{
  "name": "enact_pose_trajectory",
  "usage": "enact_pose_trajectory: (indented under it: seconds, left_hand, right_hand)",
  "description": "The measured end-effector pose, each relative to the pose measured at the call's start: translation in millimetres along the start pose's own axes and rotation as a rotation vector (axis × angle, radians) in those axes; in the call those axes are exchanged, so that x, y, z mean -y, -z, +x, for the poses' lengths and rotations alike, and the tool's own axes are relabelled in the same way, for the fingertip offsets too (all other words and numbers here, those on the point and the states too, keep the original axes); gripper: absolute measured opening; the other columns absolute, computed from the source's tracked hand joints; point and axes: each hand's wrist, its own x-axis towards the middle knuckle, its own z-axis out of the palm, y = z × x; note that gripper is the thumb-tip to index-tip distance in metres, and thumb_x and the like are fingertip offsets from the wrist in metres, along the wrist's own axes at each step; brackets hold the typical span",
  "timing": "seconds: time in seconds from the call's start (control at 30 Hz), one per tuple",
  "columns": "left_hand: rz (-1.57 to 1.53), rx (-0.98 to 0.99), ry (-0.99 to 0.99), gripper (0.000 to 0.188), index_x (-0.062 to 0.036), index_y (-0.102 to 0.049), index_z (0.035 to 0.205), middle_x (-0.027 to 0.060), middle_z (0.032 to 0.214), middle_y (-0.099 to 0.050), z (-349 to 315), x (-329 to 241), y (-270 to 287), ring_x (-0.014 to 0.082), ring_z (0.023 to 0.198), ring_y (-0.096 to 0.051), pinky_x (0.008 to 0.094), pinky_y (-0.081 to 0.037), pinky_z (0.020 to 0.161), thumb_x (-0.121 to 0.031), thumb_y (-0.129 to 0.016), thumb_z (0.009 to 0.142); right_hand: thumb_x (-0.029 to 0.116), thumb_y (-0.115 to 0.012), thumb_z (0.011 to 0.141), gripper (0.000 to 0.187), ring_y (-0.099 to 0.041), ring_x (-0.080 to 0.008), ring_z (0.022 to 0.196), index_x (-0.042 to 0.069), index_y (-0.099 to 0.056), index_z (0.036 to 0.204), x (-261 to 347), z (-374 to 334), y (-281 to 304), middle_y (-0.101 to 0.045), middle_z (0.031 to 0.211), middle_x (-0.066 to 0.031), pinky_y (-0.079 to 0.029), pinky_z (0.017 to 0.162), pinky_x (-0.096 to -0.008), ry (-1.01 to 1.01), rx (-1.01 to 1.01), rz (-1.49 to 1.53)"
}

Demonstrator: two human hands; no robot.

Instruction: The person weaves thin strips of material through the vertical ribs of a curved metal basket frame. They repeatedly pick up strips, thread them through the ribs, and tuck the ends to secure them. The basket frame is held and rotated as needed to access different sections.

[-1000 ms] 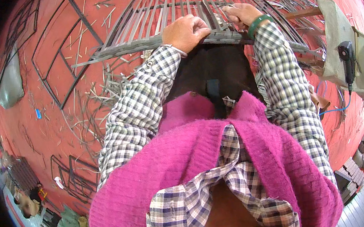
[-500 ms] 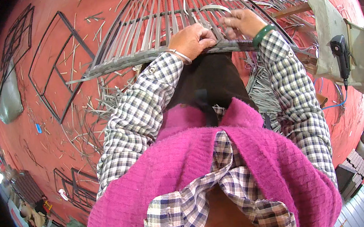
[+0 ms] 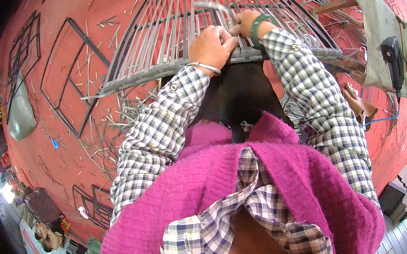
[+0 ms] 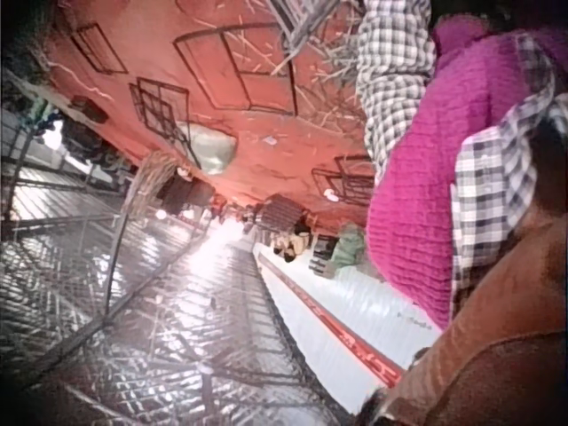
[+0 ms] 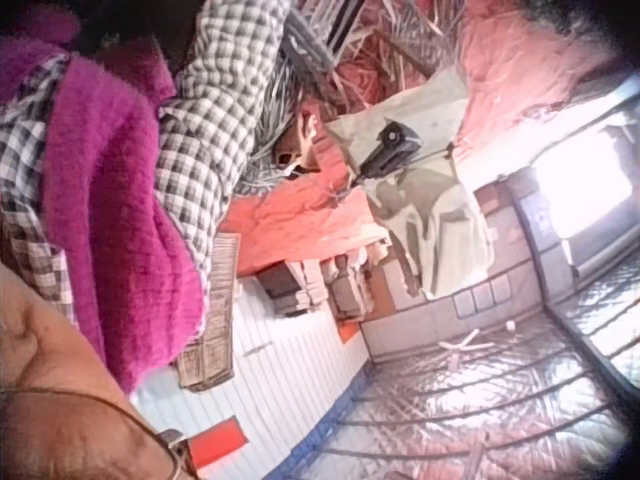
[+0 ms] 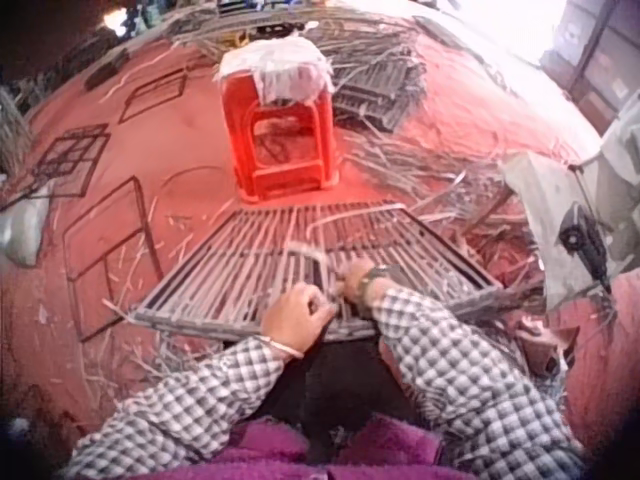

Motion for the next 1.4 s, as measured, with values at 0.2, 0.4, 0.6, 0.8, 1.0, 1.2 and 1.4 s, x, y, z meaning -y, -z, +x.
enact_pose_trajectory:
  seconds: [0.2,0.4,0.6,0.8,1.0,1.2,1.4]
  left_hand:
    - [0.172,0.218,0.010,0.032,-0.0093,-0.068,0.084,0.0100,0.084,-0.063,10.6,5.3,-0.7,0.0294,0.079,-0.061,0.0391,-0.046,0.067,-0.040,-0.059,0.083]
    - [0.117,0.146,-0.111,0.028,-0.0165,-0.071,0.087,0.0034,0.081,-0.063,6.3,5.4,-1.1,0.0240,0.076,-0.062,0.0358,-0.047,0.067,-0.042,-0.060,0.083]
    - [0.091,0.111,-0.243,0.023,-0.0144,-0.067,0.090,0.0032,0.081,-0.061,-4.7,13.8,7.6,0.0197,0.074,-0.061,0.0318,-0.047,0.066,-0.035,-0.067,0.078]
    - [0.026,0.121,-0.418,0.023,-0.0110,-0.065,0.091,0.0021,0.084,-0.056,-2.3,9.1,4.4,0.0193,0.077,-0.059,0.0309,-0.047,0.068,-0.028,-0.069,0.077]
    - [-0.106,0.248,-0.330,0.016,-0.0077,-0.066,0.081,0.0026,0.078,-0.057,13.9,-7.7,-12.3,0.0167,0.070,-0.058,0.0281,-0.046,0.064,-0.021,-0.072,0.075]
    - [-0.162,0.142,-0.196,0.017,-0.0062,-0.066,0.082,0.0038,0.076,-0.059,8.8,-2.4,-9.1,0.0139,0.067,-0.058,0.0274,-0.045,0.061,-0.021,-0.072,0.076]
    - [0.001,0.125,-0.326,0.021,-0.0088,-0.069,0.088,0.0075,0.079,-0.062,15.3,1.8,-9.3,0.0220,0.075,-0.060,0.0329,-0.046,0.069,-0.028,-0.065,0.080]
  right_hand:
    - [0.012,-0.072,0.067,0.046,-0.065,-0.0312,0.093,0.003,-0.063,0.111,16.8,31.1,-7.4,-0.062,0.109,-0.0199,-0.051,0.079,-0.0401,0.056,0.222,-0.689]
    - [0.026,-0.060,0.083,0.043,-0.062,-0.0190,0.077,-0.004,-0.056,0.114,-35.7,-22.9,10.9,-0.064,0.091,-0.0131,-0.049,0.071,-0.0291,0.090,-0.314,0.265]
    - [0.012,-0.045,0.092,0.031,-0.036,-0.0045,0.055,-0.002,-0.048,0.119,-9.6,-142.6,-10.2,-0.044,0.067,0.0033,-0.030,0.050,-0.0194,0.409,-0.335,1.026]
    - [0.021,-0.048,0.095,0.045,-0.049,-0.0075,0.062,-0.004,-0.036,0.130,-25.8,-166.7,-13.5,-0.056,0.077,-0.0027,-0.039,0.058,-0.0193,0.257,-0.268,1.232]
    - [0.020,-0.056,0.091,0.030,-0.058,-0.0118,0.070,-0.003,-0.055,0.110,-67.2,-87.0,23.2,-0.062,0.080,-0.0076,-0.048,0.065,-0.0245,0.100,-0.129,1.065]
    - [0.030,-0.068,0.074,0.031,-0.064,-0.0289,0.092,0.008,-0.069,0.096,-17.0,-10.5,11.5,-0.066,0.096,-0.0148,-0.050,0.080,-0.0379,-0.039,-0.112,-0.303]
    - [0.014,-0.066,0.075,0.031,-0.063,-0.0302,0.093,0.006,-0.065,0.105,-16.2,9.7,10.1,-0.065,0.104,-0.0150,-0.051,0.075,-0.0384,-0.096,-0.090,-0.342]
